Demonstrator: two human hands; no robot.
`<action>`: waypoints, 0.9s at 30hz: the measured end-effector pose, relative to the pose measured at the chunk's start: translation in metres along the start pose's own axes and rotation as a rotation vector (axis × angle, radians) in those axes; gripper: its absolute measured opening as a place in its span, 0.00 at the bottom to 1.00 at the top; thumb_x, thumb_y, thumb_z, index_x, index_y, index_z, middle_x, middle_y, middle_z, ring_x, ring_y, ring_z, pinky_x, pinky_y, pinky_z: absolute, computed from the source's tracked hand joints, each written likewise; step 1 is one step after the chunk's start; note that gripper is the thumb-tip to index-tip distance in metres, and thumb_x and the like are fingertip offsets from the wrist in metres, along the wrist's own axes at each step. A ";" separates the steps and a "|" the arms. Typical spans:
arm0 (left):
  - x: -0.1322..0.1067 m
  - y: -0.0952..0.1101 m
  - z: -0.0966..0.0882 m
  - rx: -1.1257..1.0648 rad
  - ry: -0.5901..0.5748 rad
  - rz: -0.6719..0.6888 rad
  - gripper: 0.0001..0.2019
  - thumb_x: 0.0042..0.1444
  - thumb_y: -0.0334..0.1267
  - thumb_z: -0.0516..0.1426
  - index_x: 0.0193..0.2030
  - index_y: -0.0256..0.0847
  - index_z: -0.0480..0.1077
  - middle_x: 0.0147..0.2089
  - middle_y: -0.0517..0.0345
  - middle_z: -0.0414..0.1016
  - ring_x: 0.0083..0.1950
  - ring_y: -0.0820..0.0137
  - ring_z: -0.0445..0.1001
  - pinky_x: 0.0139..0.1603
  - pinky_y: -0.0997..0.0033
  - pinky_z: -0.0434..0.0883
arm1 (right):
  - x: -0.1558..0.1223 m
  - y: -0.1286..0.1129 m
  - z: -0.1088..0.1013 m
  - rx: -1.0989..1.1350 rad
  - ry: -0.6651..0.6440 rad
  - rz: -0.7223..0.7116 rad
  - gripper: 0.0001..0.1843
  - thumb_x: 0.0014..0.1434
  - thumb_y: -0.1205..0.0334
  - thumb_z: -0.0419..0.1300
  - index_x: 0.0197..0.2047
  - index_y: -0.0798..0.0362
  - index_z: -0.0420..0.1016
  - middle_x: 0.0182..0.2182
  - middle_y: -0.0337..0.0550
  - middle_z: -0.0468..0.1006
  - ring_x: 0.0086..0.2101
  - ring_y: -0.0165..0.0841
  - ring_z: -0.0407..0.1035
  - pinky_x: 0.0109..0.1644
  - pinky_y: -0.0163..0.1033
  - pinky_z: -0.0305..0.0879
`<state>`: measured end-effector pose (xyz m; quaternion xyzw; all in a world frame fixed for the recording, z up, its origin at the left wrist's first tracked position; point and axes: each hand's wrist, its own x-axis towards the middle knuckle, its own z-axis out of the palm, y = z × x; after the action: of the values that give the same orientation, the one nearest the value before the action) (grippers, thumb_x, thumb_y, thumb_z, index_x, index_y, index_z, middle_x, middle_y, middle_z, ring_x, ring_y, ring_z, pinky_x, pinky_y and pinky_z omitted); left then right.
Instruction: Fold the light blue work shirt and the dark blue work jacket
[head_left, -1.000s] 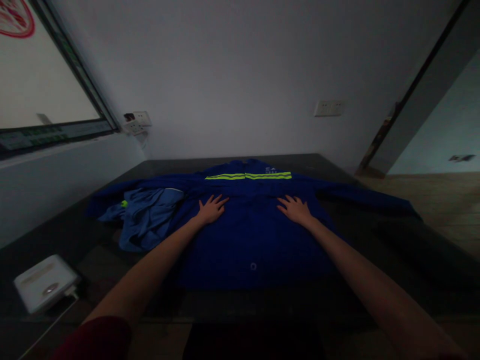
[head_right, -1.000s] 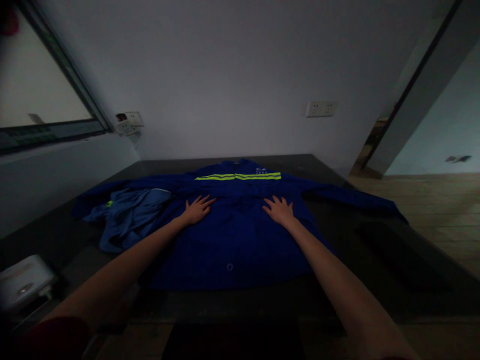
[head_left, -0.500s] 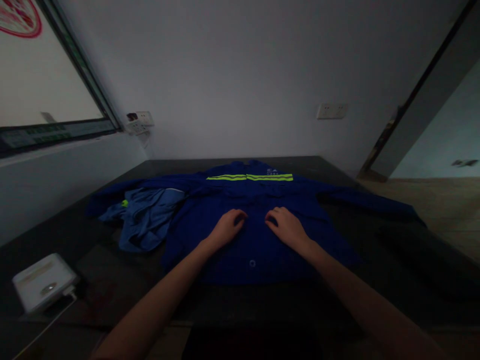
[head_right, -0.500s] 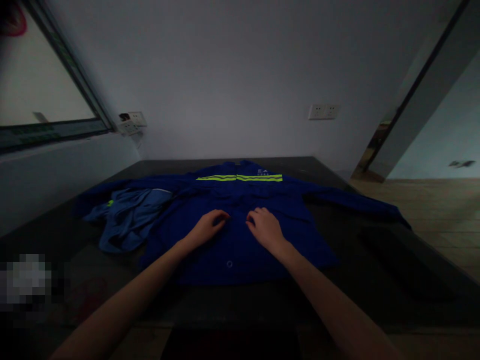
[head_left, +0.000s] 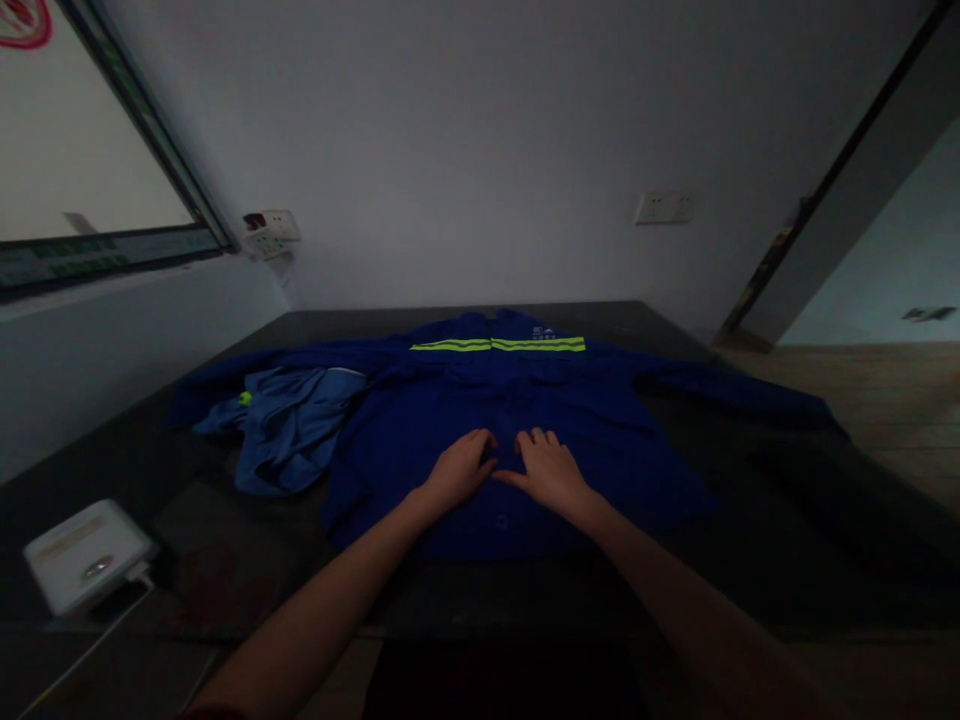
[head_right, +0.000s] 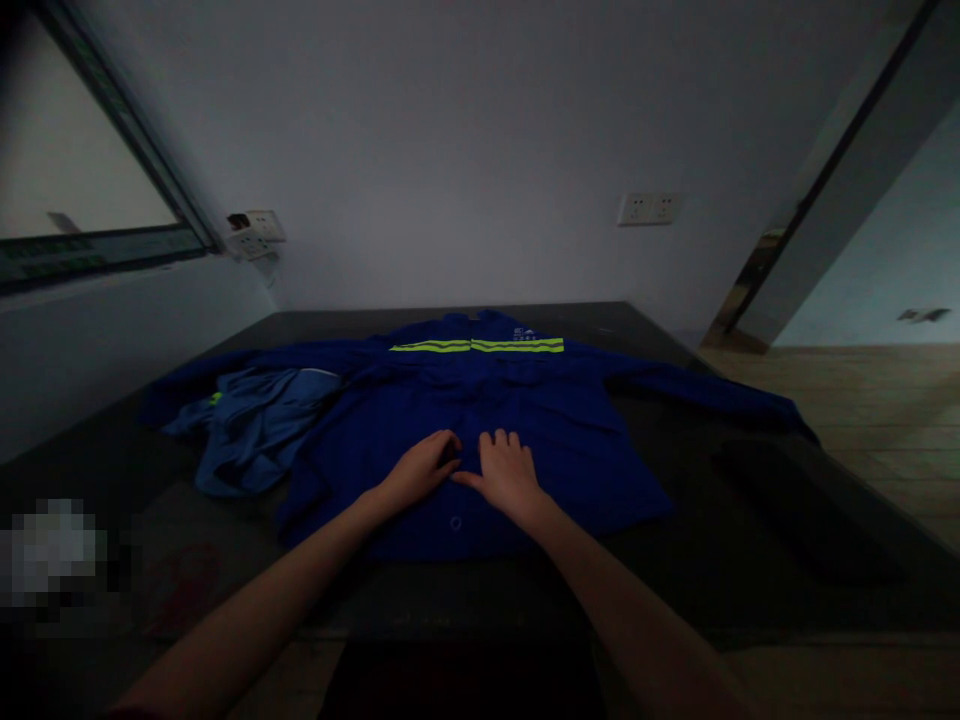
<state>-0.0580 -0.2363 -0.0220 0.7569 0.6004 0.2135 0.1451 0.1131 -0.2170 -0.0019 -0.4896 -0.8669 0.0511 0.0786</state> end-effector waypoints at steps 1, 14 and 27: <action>0.000 -0.001 0.000 -0.004 -0.002 0.003 0.07 0.55 0.32 0.54 0.42 0.41 0.65 0.41 0.55 0.70 0.42 0.66 0.70 0.42 0.68 0.67 | 0.000 -0.001 0.000 -0.003 -0.005 0.007 0.25 0.55 0.41 0.56 0.44 0.54 0.68 0.46 0.55 0.70 0.44 0.44 0.64 0.41 0.44 0.62; 0.001 0.009 -0.006 0.279 -0.011 0.026 0.05 0.59 0.38 0.53 0.38 0.40 0.67 0.38 0.55 0.71 0.41 0.65 0.71 0.40 0.68 0.62 | 0.002 -0.001 -0.003 -0.075 0.014 -0.032 0.10 0.56 0.66 0.53 0.41 0.54 0.71 0.40 0.49 0.73 0.42 0.39 0.66 0.41 0.39 0.61; -0.001 0.018 -0.016 0.263 0.126 0.070 0.08 0.62 0.38 0.48 0.39 0.42 0.67 0.38 0.55 0.72 0.40 0.67 0.70 0.41 0.68 0.62 | 0.013 0.018 -0.003 0.389 0.201 0.013 0.05 0.59 0.65 0.54 0.38 0.50 0.70 0.36 0.42 0.77 0.38 0.34 0.71 0.41 0.37 0.62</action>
<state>-0.0509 -0.2422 -0.0001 0.7749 0.6044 0.1852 -0.0009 0.1221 -0.1970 -0.0007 -0.4737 -0.8252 0.1688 0.2572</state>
